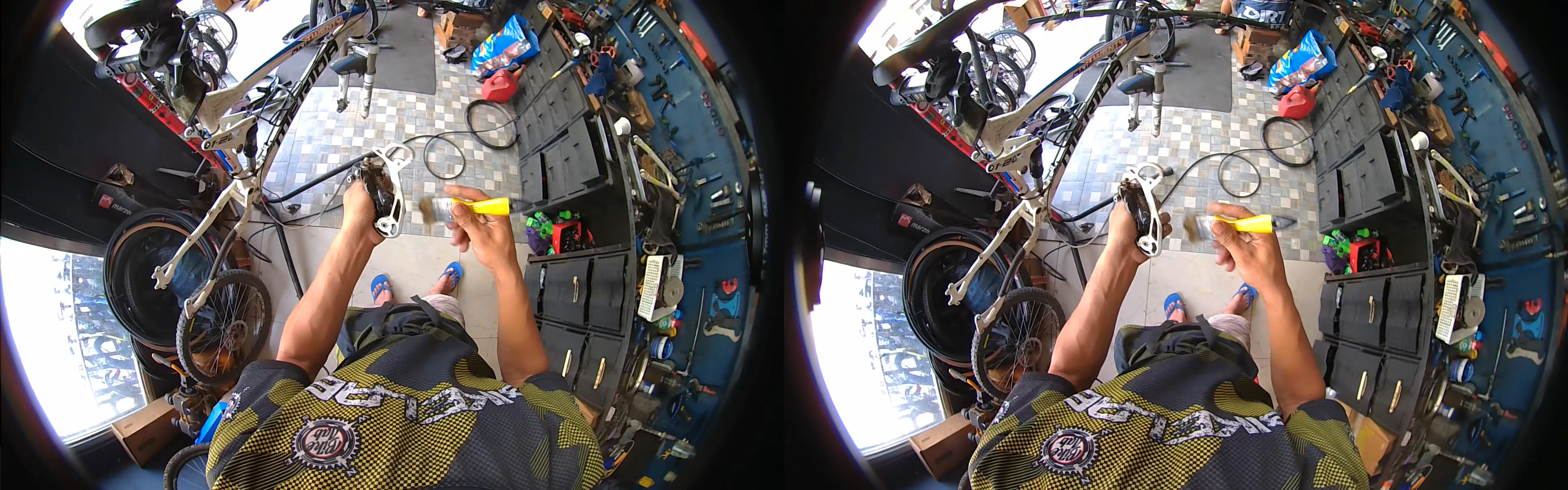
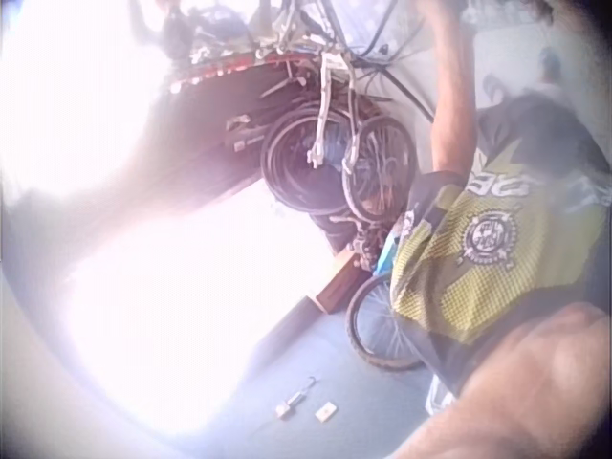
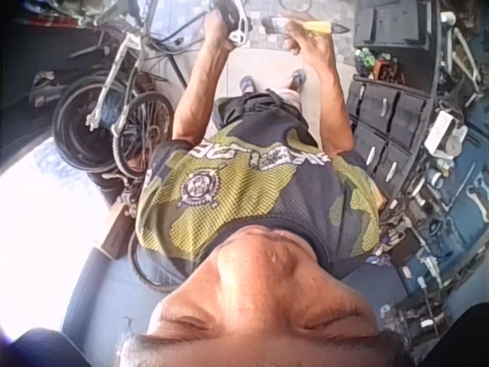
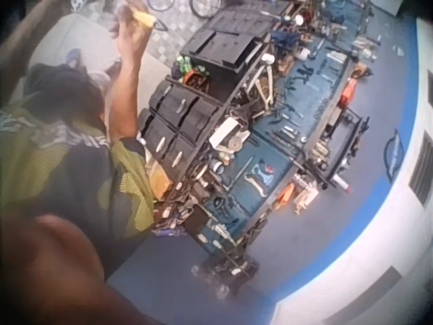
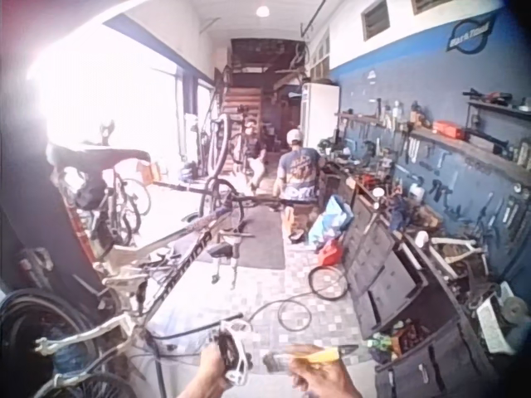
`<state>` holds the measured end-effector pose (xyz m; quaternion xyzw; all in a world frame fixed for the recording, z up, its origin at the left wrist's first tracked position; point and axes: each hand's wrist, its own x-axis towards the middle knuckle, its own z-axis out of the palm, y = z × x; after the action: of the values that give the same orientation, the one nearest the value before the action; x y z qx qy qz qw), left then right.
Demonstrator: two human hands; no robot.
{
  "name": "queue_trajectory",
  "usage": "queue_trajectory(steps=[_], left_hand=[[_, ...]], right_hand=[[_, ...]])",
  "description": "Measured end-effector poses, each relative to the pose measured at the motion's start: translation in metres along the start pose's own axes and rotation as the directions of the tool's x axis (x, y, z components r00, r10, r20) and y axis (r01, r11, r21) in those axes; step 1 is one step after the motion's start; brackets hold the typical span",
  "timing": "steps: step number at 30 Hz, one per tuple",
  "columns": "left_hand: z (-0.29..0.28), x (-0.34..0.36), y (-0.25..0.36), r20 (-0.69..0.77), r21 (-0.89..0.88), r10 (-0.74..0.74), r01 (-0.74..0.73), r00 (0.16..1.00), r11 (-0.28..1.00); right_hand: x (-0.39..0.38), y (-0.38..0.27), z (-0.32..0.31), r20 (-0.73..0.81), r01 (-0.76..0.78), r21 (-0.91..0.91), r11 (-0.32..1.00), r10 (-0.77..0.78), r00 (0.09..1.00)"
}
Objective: The person works on a bicycle mounted on a repair stand, using a screwdriver to adjust the rear derailleur and other components. They manipulate cables and tools while standing in a cluttered workshop.
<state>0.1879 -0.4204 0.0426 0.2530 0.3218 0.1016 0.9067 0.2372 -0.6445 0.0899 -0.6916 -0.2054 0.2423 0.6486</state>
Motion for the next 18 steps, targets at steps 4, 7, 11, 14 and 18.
queue_trajectory(steps=[4, 7, 11, 14, 18], left_hand=[[-0.012, 0.002, -0.005, 0.316, -0.246, -0.285, 0.369, 0.905, 0.896], [-0.021, 0.005, -0.005, 0.542, -0.3, -0.35, 0.565, 0.764, 0.768], [-0.028, 0.005, -0.003, 0.626, -0.29, -0.359, 0.635, 0.692, 0.716], [-0.029, 0.006, -0.003, 0.645, -0.26, -0.33, 0.604, 0.689, 0.754], [-0.027, 0.005, -0.006, 0.643, -0.213, -0.283, 0.521, 0.712, 0.827]], right_hand=[[-0.006, -0.017, -0.002, 0.137, -0.025, 0.266, 0.964, -0.012, 0.99], [-0.01, -0.021, 0.001, 0.157, 0.048, 0.255, 0.966, -0.091, 0.983], [-0.014, -0.029, 0.009, 0.072, 0.237, -0.041, 0.971, -0.234, 0.97], [-0.016, -0.042, 0.018, 0.023, 0.293, -0.162, 0.942, -0.293, 0.956], [-0.01, -0.053, 0.033, 0.248, 0.382, -0.344, 0.858, -0.309, 0.918]])
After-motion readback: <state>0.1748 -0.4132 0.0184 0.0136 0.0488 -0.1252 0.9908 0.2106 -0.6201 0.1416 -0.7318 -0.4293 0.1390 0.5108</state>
